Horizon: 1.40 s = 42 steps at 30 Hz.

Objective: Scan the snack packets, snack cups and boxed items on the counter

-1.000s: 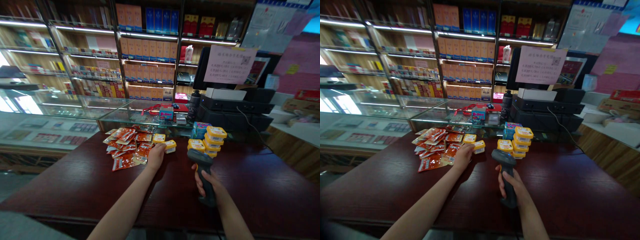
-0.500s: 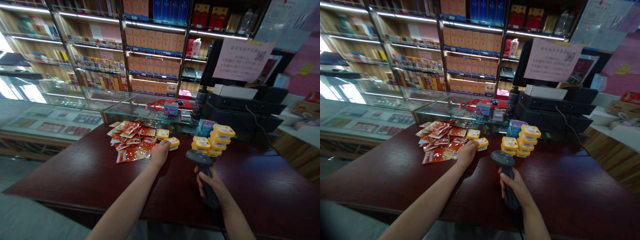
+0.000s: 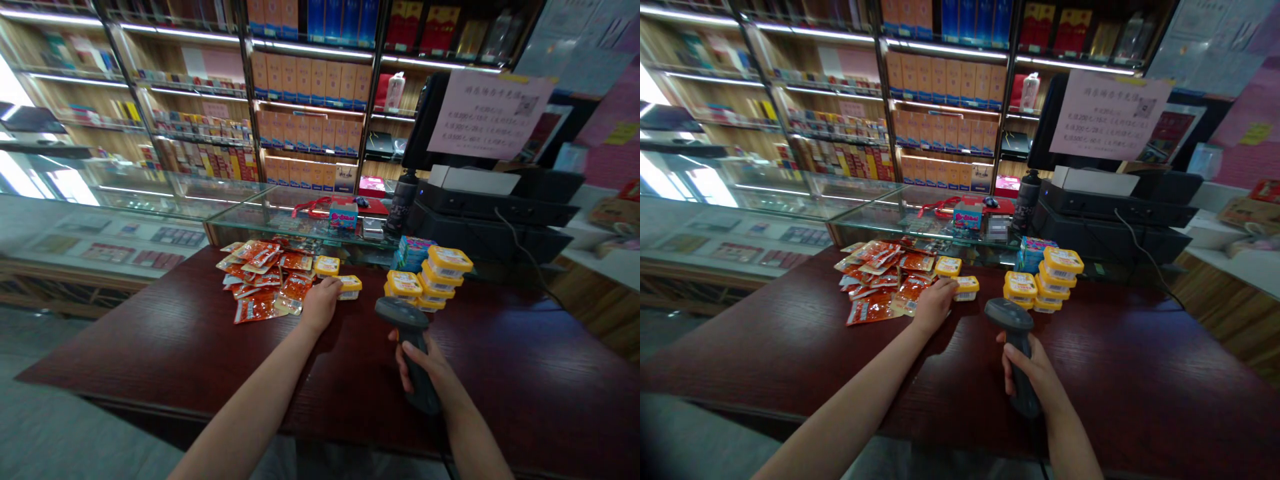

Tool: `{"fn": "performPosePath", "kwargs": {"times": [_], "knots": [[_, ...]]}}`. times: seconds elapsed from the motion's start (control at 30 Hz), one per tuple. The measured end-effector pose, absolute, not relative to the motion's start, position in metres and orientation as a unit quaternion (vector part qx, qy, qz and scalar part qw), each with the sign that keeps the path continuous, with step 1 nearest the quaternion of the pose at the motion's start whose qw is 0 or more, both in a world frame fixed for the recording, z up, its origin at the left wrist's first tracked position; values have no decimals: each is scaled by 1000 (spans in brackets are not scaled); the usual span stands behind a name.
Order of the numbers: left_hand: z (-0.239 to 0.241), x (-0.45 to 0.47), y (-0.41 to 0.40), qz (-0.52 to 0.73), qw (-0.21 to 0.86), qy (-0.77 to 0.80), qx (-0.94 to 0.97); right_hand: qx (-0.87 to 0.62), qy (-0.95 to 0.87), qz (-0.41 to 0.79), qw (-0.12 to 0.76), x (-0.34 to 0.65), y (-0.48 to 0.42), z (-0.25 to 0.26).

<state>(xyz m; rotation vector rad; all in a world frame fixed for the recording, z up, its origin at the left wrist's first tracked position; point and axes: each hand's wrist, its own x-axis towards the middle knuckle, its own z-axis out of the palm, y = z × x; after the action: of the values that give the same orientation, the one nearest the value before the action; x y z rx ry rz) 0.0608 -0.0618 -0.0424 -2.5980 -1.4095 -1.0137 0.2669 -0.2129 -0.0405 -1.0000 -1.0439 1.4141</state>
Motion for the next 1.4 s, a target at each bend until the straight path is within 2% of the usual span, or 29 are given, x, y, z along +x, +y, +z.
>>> {"fn": "performPosePath", "kwargs": {"times": [0.17,0.33,0.57,0.97,1.2,1.4], "knots": [[-31,55,-54,-421,11,-368,-829,-415,-423,590,548,267,-212,-43],[-7,46,-24,-450,13,-382,-807,-394,-415,601,558,270,-208,-47],[-19,28,14,-433,5,-413,-801,-372,-420,604,566,270,-207,-49],[-34,18,20,-411,5,-421,-809,-374,-415,606,567,270,-206,-53],[-31,22,6,-360,109,-415,-828,-384,-403,607,566,270,-207,-55],[-35,37,8,-323,139,-439,-827,-388,-402,601,572,268,-208,-51]]}}
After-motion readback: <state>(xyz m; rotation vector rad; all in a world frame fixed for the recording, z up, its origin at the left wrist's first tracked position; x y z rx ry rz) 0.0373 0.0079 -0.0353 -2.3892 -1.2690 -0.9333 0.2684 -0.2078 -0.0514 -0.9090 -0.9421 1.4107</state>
